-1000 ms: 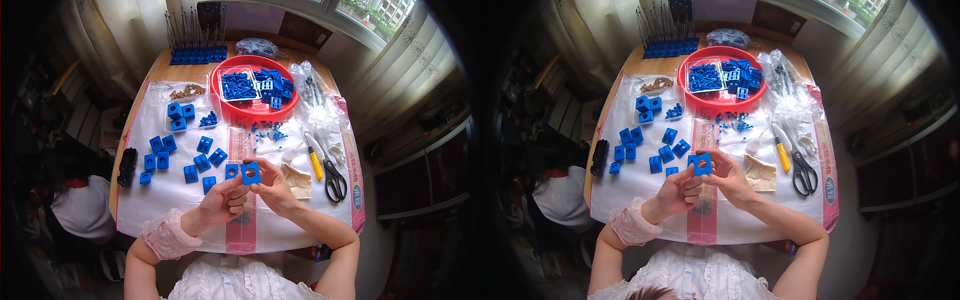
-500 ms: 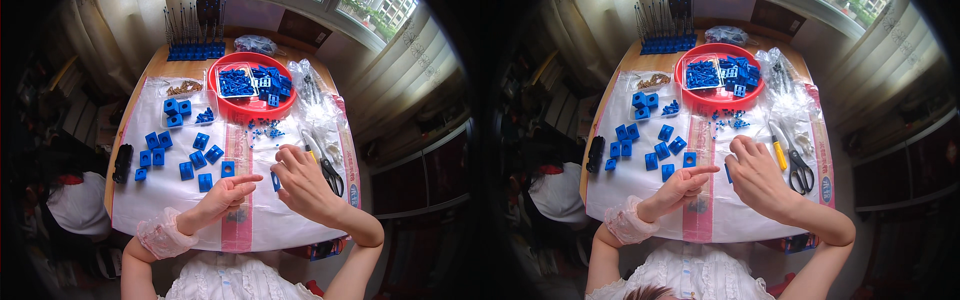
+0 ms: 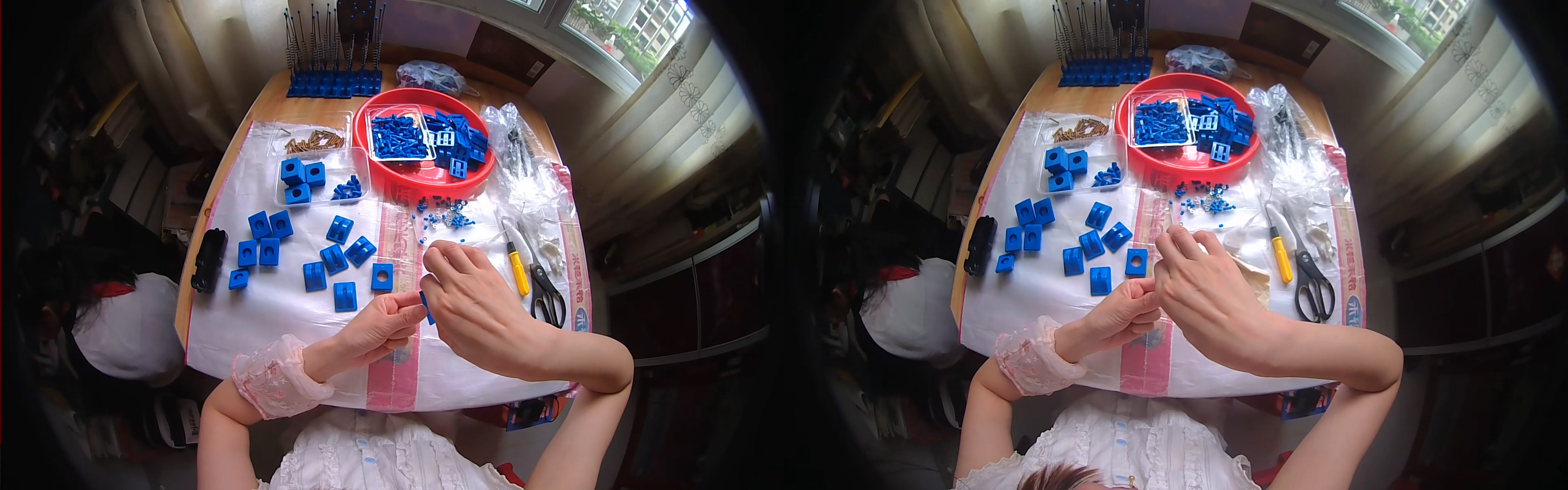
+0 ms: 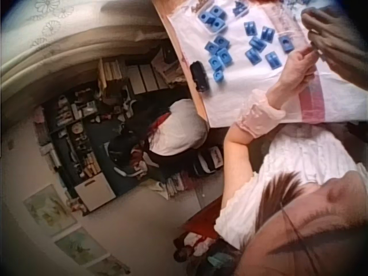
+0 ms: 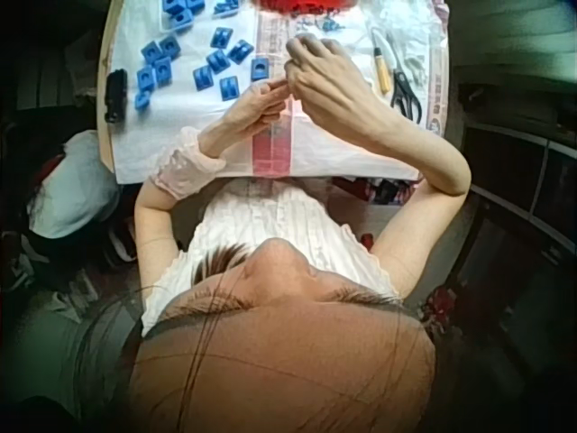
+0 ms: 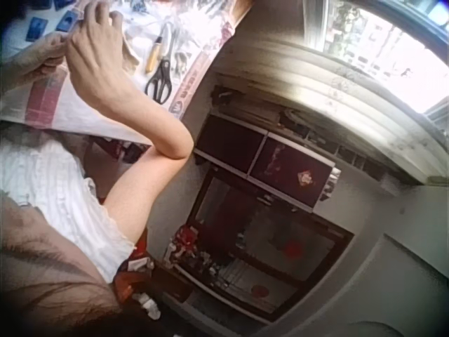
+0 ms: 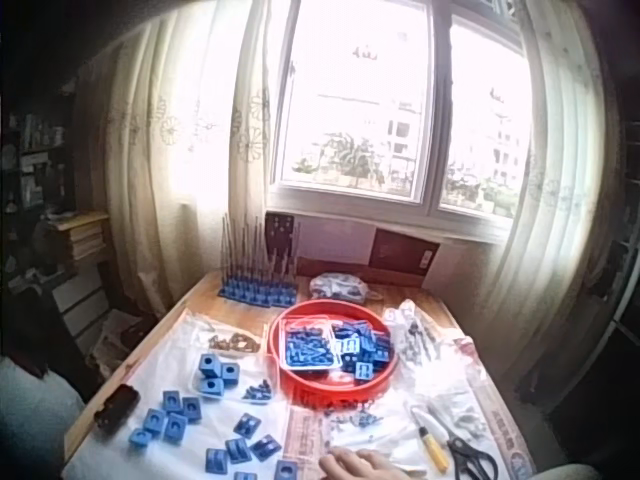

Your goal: Assembling blue plastic cube components by inserting smaller blue parts and applying a substance with a brush.

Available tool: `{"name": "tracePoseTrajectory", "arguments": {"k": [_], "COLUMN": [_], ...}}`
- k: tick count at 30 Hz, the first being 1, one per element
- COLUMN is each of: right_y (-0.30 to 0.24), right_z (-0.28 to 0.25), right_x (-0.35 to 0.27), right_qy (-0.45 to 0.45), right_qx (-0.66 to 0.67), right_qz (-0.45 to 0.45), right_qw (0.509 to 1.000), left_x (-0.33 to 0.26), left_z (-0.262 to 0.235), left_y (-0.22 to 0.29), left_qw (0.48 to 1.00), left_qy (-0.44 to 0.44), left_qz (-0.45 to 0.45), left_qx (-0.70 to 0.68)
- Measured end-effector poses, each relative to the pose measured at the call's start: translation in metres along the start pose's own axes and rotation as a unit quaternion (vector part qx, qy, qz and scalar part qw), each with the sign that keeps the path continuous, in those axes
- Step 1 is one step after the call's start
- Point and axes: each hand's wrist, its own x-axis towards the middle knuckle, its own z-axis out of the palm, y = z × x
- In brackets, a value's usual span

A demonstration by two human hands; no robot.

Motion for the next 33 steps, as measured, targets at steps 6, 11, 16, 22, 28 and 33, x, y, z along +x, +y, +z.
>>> {"name": "tracePoseTrajectory", "arguments": {"k": [6,11,16,22,28,33], "right_y": [0.004,0.010,0.011,0.011,0.011,0.020], "right_z": [0.002,0.010,0.019,0.018,0.012,0.009], "right_x": [-0.004,-0.013,-0.018,-0.018,-0.019,-0.022], "right_qy": [0.026,0.073,0.106,0.104,0.112,0.126], "right_qx": [0.079,0.231,0.304,0.317,0.215,0.190], "right_qz": [0.032,0.088,0.104,0.115,0.128,0.161], "right_qw": [0.996,0.966,0.941,0.936,0.962,0.960], "left_x": [0.000,-0.003,-0.003,-0.004,-0.006,-0.041], "left_z": [-0.001,0.001,0.000,-0.003,0.001,0.019], "left_y": [-0.001,0.004,0.003,0.004,0.014,0.045], "left_qw": [1.000,0.998,0.996,0.994,0.996,0.669], "left_qy": [-0.017,-0.047,-0.043,-0.072,-0.038,0.178], "left_qz": [-0.003,-0.017,-0.053,-0.064,-0.078,0.160], "left_qx": [-0.024,-0.047,-0.048,-0.043,0.031,0.704]}}
